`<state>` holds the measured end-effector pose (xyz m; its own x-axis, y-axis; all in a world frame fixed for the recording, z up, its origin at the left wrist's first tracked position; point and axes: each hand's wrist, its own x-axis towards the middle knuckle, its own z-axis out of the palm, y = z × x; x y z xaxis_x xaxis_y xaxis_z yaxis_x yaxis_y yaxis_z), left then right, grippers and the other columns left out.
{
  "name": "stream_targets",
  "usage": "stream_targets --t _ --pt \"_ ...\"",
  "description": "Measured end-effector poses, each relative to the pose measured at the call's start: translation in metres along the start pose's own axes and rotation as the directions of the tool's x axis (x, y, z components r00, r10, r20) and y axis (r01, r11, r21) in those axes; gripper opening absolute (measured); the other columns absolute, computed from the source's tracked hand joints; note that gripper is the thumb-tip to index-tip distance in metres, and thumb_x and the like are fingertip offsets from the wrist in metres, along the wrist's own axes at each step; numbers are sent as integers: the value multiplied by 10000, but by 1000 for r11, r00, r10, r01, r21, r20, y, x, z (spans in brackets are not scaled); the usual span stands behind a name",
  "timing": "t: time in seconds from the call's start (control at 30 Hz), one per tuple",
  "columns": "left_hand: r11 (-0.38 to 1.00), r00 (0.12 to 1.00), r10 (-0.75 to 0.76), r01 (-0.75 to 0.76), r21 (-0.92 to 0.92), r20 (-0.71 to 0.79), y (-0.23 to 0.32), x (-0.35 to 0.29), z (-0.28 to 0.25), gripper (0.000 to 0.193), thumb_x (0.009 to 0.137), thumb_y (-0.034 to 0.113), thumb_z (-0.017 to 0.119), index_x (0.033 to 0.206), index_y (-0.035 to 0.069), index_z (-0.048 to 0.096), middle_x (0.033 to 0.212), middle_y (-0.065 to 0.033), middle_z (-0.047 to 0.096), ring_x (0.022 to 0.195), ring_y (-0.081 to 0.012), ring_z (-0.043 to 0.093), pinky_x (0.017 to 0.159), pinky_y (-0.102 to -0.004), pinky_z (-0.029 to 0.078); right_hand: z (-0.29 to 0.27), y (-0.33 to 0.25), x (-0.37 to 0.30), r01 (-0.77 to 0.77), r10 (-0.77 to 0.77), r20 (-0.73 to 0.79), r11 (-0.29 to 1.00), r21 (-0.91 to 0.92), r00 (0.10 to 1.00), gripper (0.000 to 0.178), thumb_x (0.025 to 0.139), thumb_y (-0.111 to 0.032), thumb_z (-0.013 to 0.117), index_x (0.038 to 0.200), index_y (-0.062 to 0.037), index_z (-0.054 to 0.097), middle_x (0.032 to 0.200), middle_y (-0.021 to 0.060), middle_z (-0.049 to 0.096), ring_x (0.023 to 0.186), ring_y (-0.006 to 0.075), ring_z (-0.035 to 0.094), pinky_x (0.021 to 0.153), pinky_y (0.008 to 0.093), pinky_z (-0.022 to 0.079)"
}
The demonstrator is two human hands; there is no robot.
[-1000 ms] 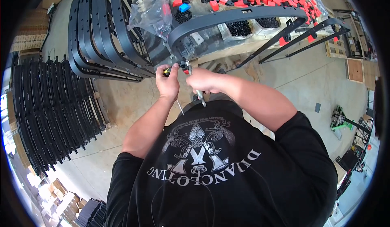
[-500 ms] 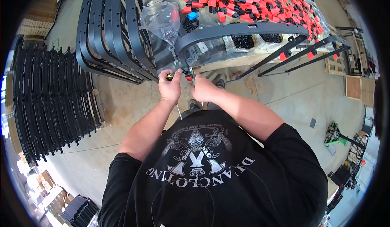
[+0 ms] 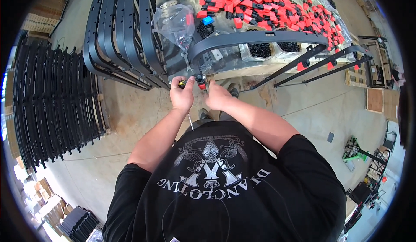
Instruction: Assembling metal frame components by attaching plastic caps and using a measuring tape for alignment.
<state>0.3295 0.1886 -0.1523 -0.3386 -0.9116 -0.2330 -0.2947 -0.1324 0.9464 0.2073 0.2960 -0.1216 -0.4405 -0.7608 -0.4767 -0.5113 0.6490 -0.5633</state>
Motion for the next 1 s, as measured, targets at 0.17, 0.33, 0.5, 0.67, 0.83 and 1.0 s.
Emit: stream_targets --t 0.17,0.33,0.5,0.67,0.83,1.0 --pt "996 998 -64 65 56 -13 23 -6 1 484 893 276 787 1248 52 547 1024 -94 632 875 -171 573 811 -325 496 -3 22 -23 -178 -87 357 744 645 930 615 839 -250 725 1318 53 487 1013 140 669 847 187 654 770 327 525" --pt "995 991 39 -50 -87 -125 4 -19 -7 665 865 233 800 1369 -5 439 1090 -147 636 934 -207 610 851 -345 514 35 41 -22 20 -123 180 872 488 976 804 812 -347 738 1358 141 407 1268 351 598 1245 443 586 1045 421 470" --pt "944 976 -208 184 273 59 -19 -39 -8 369 862 224 771 1110 -13 637 848 -81 678 769 -163 633 725 -338 517 23 27 -25 -5 -55 189 954 301 981 817 819 -385 719 1315 183 405 1260 385 582 1211 456 600 1030 432 479" --pt "955 1000 -6 2 298 10 -51 -16 3 228 874 215 724 888 18 610 755 -79 668 680 -177 632 676 -343 515 20 12 -29 -20 -36 200 963 268 979 784 825 -392 707 1291 172 424 1258 380 584 1187 455 612 1007 442 491" --pt "959 994 -2 -28 282 107 -59 -12 -2 214 884 190 718 885 19 591 753 -45 648 668 -147 599 661 -324 499 21 14 -28 -125 45 208 912 389 977 599 850 -277 707 1254 119 512 1069 271 676 1025 370 680 907 414 532" --pt "971 979 -132 159 -179 155 -24 -12 -6 202 869 188 786 852 74 621 732 37 599 626 -91 537 586 -278 435 21 25 -24 -166 227 -6 730 663 974 382 921 -107 621 1247 63 518 892 120 675 710 183 645 625 327 525"
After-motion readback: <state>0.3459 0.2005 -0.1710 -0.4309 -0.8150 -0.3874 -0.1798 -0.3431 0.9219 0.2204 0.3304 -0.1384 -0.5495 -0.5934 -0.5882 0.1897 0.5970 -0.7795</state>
